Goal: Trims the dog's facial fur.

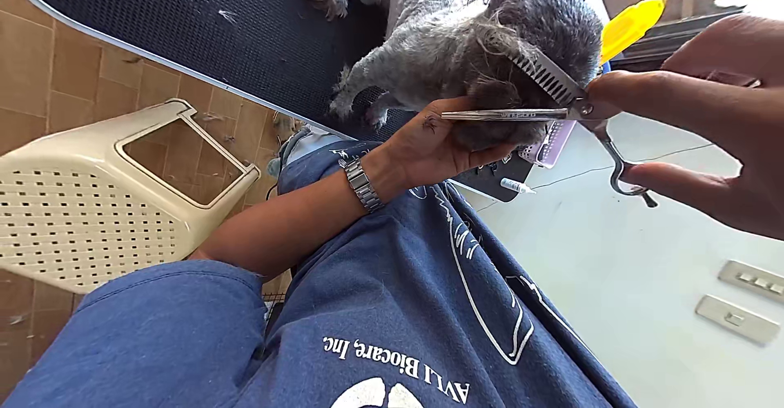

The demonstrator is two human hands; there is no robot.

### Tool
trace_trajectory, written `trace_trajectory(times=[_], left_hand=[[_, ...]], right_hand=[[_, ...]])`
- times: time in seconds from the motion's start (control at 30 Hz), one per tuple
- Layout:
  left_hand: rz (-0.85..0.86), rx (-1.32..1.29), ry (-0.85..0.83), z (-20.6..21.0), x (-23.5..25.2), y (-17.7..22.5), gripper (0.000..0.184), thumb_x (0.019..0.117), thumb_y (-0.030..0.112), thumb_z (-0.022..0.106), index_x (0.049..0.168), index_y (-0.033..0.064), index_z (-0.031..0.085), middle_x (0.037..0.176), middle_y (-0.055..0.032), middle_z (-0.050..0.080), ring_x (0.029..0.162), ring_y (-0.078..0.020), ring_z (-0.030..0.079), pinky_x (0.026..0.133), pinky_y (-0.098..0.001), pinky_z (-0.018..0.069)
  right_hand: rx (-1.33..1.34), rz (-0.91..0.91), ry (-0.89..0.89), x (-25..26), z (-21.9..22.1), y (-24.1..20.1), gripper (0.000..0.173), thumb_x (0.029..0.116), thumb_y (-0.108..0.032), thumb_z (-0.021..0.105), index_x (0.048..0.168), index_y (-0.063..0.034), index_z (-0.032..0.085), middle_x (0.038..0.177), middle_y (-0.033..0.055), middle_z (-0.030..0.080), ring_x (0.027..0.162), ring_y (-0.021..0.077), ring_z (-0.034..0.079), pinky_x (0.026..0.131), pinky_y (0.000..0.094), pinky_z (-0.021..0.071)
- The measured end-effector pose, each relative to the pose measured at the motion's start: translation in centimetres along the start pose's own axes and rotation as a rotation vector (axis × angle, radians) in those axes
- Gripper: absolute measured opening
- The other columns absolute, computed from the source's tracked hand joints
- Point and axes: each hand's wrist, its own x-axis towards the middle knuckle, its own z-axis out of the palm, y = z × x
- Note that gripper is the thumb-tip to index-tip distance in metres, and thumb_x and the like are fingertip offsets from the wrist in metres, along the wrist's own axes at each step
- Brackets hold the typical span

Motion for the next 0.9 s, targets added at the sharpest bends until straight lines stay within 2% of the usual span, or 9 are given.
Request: trace_trajectory(times=[0.07, 0.13, 0.3, 0.43, 0.57, 0.63, 0.7, 0.83, 0.9], left_hand=[[-0.005, 0.017, 0.034, 0.3, 0.1, 0.0, 0.033, 0.1072, 0.017, 0.029, 0.103, 0.0082, 0.061, 0.100, -0.0137, 0.069, 0.089, -0.0216, 0.071, 0.081, -0.0351, 0.0612], [-0.010, 0.022, 0.047, 0.5, 0.1, 0.0, 0.033, 0.1073, 0.016, 0.029, 0.102, 0.0088, 0.060, 0.099, -0.0132, 0.069, 0.088, -0.0206, 0.071, 0.081, -0.0342, 0.0614], [0.014, 0.014, -0.013, 0.0, 0.1, -0.1, 0.035, 0.1080, 0.018, 0.028, 0.106, 0.0066, 0.062, 0.101, -0.0149, 0.069, 0.089, -0.0220, 0.071, 0.083, -0.0356, 0.0610], [0.017, 0.026, 0.061, 0.4, 0.2, -0.1, 0.031, 0.1059, 0.012, 0.030, 0.102, 0.0079, 0.060, 0.101, -0.0136, 0.069, 0.092, -0.0223, 0.071, 0.085, -0.0370, 0.0609], [0.032, 0.023, 0.002, -0.2, 0.0, -0.1, 0.035, 0.1084, 0.019, 0.029, 0.107, 0.0076, 0.061, 0.102, -0.0142, 0.070, 0.091, -0.0221, 0.072, 0.084, -0.0356, 0.0612], [0.029, 0.015, 0.003, -0.2, -0.1, -0.1, 0.035, 0.1086, 0.018, 0.030, 0.105, 0.0072, 0.063, 0.101, -0.0145, 0.070, 0.091, -0.0224, 0.072, 0.085, -0.0366, 0.0610], [0.029, 0.020, 0.021, -0.1, -0.1, -0.2, 0.036, 0.1092, 0.018, 0.027, 0.104, 0.0079, 0.062, 0.102, -0.0143, 0.069, 0.093, -0.0229, 0.071, 0.086, -0.0372, 0.0609], [0.048, 0.014, -0.019, -0.8, 0.0, -0.3, 0.036, 0.1085, 0.018, 0.028, 0.107, 0.0069, 0.061, 0.106, -0.0156, 0.070, 0.096, -0.0246, 0.071, 0.087, -0.0387, 0.0604], [0.031, 0.021, 0.029, -0.4, 0.0, -0.3, 0.033, 0.1082, 0.017, 0.030, 0.107, 0.0067, 0.061, 0.104, -0.0153, 0.069, 0.095, -0.0240, 0.071, 0.086, -0.0382, 0.0605]], right_hand=[[-0.001, 0.014, -0.029, 0.1, -0.4, -0.1, 0.039, 0.0988, -0.013, 0.049, 0.136, -0.0077, 0.058, 0.094, 0.0254, 0.056, 0.068, 0.0459, 0.059, 0.052, 0.0563, 0.0422], [0.020, 0.049, -0.016, 0.1, -0.3, -0.3, 0.046, 0.0925, 0.007, 0.051, 0.135, -0.0083, 0.059, 0.088, 0.0262, 0.057, 0.065, 0.0467, 0.059, 0.051, 0.0573, 0.0425], [0.044, -0.002, 0.001, -0.1, -0.1, 0.4, 0.047, 0.0931, -0.028, 0.053, 0.137, -0.0131, 0.059, 0.097, 0.0225, 0.056, 0.071, 0.0434, 0.058, 0.055, 0.0564, 0.0416], [0.046, 0.050, -0.005, 0.0, -0.1, 0.3, 0.051, 0.0909, 0.008, 0.051, 0.137, -0.0119, 0.060, 0.087, 0.0267, 0.058, 0.065, 0.0471, 0.059, 0.052, 0.0583, 0.0429], [0.036, 0.047, -0.050, -0.3, -0.8, 0.0, 0.047, 0.0915, -0.024, 0.061, 0.137, -0.0148, 0.061, 0.101, 0.0217, 0.056, 0.078, 0.0415, 0.059, 0.061, 0.0550, 0.0437], [0.026, 0.072, -0.061, -0.3, -0.7, -0.2, 0.043, 0.0951, -0.008, 0.058, 0.138, -0.0140, 0.061, 0.098, 0.0240, 0.057, 0.074, 0.0427, 0.060, 0.059, 0.0547, 0.0441], [0.026, 0.103, -0.068, -0.1, -0.4, -0.4, 0.051, 0.0903, 0.008, 0.057, 0.136, -0.0150, 0.062, 0.090, 0.0247, 0.058, 0.067, 0.0433, 0.061, 0.054, 0.0548, 0.0447], [0.047, 0.087, -0.093, -0.3, -1.0, -0.9, 0.045, 0.0914, -0.021, 0.062, 0.136, -0.0144, 0.061, 0.101, 0.0218, 0.057, 0.079, 0.0413, 0.061, 0.063, 0.0543, 0.0452], [0.035, 0.084, -0.076, -0.2, -0.7, -1.1, 0.041, 0.0924, -0.007, 0.060, 0.133, -0.0098, 0.064, 0.097, 0.0249, 0.058, 0.074, 0.0435, 0.060, 0.059, 0.0544, 0.0442]])
